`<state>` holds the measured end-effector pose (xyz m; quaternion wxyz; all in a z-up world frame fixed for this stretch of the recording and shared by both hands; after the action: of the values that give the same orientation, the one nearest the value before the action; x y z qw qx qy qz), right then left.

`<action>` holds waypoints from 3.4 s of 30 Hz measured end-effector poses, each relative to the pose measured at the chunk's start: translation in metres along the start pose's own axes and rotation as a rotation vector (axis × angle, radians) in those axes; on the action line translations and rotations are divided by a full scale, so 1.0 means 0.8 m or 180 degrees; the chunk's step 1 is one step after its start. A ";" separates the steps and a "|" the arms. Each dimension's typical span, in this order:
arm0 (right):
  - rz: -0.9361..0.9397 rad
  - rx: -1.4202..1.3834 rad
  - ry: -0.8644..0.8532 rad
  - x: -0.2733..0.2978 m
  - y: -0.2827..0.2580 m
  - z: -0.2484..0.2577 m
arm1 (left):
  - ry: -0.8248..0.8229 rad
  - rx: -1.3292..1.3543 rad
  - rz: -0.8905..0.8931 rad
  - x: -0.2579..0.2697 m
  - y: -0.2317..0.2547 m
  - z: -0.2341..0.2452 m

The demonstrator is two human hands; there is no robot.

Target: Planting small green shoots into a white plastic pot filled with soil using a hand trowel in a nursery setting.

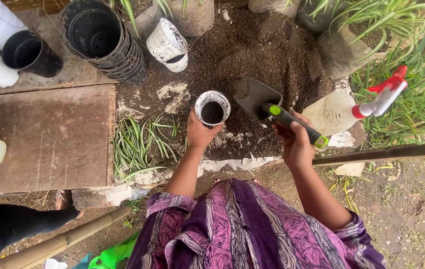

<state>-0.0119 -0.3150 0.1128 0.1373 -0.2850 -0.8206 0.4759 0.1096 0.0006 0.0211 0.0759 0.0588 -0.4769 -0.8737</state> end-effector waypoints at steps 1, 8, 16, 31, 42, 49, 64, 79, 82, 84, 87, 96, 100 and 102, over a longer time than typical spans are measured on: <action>0.0002 0.0002 -0.0003 0.004 -0.005 -0.008 | 0.0001 0.0004 0.0000 0.002 0.002 0.000; 0.1128 0.1192 -0.1390 0.033 -0.054 -0.092 | -0.0257 -0.0022 -0.0019 0.009 0.013 0.004; 0.0928 0.0585 -0.0084 0.042 -0.047 0.003 | 0.0234 -0.0208 -0.0465 0.002 -0.001 -0.008; -0.0644 -0.0105 0.1237 0.081 0.059 0.102 | 0.0647 0.0012 -0.0550 0.005 0.005 0.004; -0.0255 -0.0343 0.0918 0.004 0.063 0.062 | 0.0459 -0.0161 -0.0461 0.002 0.003 -0.001; 0.0041 -0.0303 0.0521 0.001 0.015 0.021 | 0.0341 -0.0172 -0.0406 -0.002 -0.006 -0.008; 0.1201 0.0625 -0.0638 0.036 -0.035 -0.015 | 0.0152 -0.0316 -0.0248 -0.004 -0.009 -0.014; 0.0309 0.0306 0.1020 0.054 0.028 0.138 | 0.0547 -0.0313 -0.0663 0.004 0.007 -0.004; 0.0174 0.0065 0.1062 0.031 0.052 0.123 | 0.0561 -0.0233 -0.0701 0.007 0.013 0.000; 0.0057 -0.0082 0.1146 0.016 0.067 0.113 | 0.0590 -0.0297 -0.0657 0.006 0.010 -0.001; -0.0014 -0.0131 0.1075 -0.007 0.075 0.090 | 0.0666 -0.0359 -0.0639 0.004 0.009 -0.001; -0.0101 -0.0401 0.1069 -0.026 0.065 0.078 | 0.0821 -0.0275 -0.0785 0.006 0.021 0.006; -0.0141 -0.0357 0.1021 -0.017 0.039 0.058 | 0.0893 -0.0279 -0.0811 0.006 0.022 0.008; -0.0090 -0.0253 0.0692 -0.011 0.018 0.031 | 0.0779 -0.0277 -0.0780 0.003 0.016 0.003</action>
<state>-0.0125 -0.3320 0.0885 0.2208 -0.3285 -0.8231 0.4072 0.1079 -0.0051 0.0332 0.0288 0.2192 -0.4152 -0.8825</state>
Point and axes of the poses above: each hand's wrist, its own x-axis away from the middle knuckle, its own z-axis out of the back of the hand, y = z × x, the point moved 10 cm from there along -x, towards the middle knuckle, and after that the axes turned 11 degrees about z, right-handed, at the moved point
